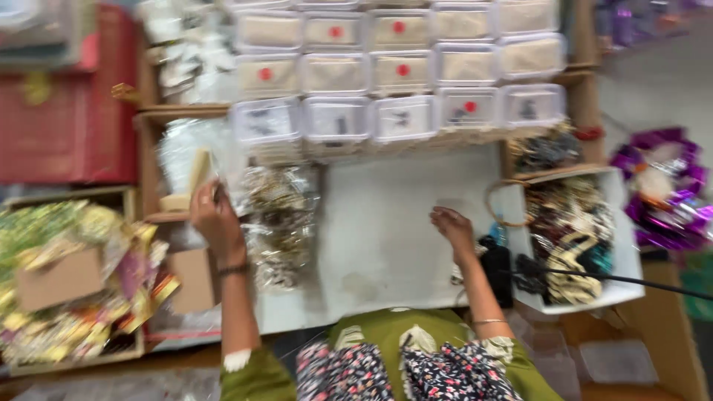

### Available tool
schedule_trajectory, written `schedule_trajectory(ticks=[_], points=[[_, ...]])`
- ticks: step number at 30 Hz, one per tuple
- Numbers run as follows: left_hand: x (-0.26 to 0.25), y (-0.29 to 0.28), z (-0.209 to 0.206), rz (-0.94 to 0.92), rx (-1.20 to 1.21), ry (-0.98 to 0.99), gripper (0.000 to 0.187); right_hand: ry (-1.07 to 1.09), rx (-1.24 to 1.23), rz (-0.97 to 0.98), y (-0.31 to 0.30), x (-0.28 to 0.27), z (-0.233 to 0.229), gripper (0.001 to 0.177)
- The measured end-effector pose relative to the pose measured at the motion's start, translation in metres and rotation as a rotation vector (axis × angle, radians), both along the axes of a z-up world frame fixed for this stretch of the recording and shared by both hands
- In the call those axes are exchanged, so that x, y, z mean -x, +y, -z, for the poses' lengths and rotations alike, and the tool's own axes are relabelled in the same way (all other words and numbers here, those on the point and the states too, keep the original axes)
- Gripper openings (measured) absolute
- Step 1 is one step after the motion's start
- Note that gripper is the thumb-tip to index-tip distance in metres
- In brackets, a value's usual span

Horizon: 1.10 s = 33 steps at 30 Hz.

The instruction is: The person sorts various necklaces and beaded jewelry from a white box and places them into small clear plastic bags on a table. They handle multiple strands of beads and necklaces, folding them and sealing them inside the bags one by one.

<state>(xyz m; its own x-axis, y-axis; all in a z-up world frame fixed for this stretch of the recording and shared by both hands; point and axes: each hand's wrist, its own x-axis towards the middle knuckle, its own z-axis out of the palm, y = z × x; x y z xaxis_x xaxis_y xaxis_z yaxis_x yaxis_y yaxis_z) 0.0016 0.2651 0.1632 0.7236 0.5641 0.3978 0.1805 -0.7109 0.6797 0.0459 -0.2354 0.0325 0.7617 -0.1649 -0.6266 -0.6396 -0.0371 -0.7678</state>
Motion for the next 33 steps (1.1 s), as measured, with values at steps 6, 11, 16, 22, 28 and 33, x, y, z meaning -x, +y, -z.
schedule_trajectory(ticks=[6, 11, 16, 22, 28, 33], points=[[0.013, -0.171, -0.001, 0.139, -0.366, 0.229, 0.013, -0.163, 0.083, -0.079, -0.046, 0.003, 0.0, 0.029], [-0.006, -0.276, 0.056, 0.313, 0.12, 0.505, 0.034, -0.208, 0.068, 0.058, -0.081, 0.007, -0.034, 0.027], [-0.019, -0.304, 0.15, 0.466, 0.636, 0.393, 0.041, -0.257, 0.263, 0.234, -0.143, 0.018, -0.077, 0.027], [0.008, -0.306, 0.119, 0.812, -0.189, 0.449, 0.07, -0.151, 0.833, 0.389, -0.209, -0.007, -0.104, 0.027], [0.024, -0.308, 0.101, 0.744, -0.452, 0.693, 0.071, -0.047, 1.29, 0.049, -0.241, -0.05, -0.09, 0.032], [0.027, -0.293, 0.125, 0.516, -0.602, 0.53, 0.055, -0.021, 1.177, 0.053, -0.264, -0.056, -0.132, 0.026]])
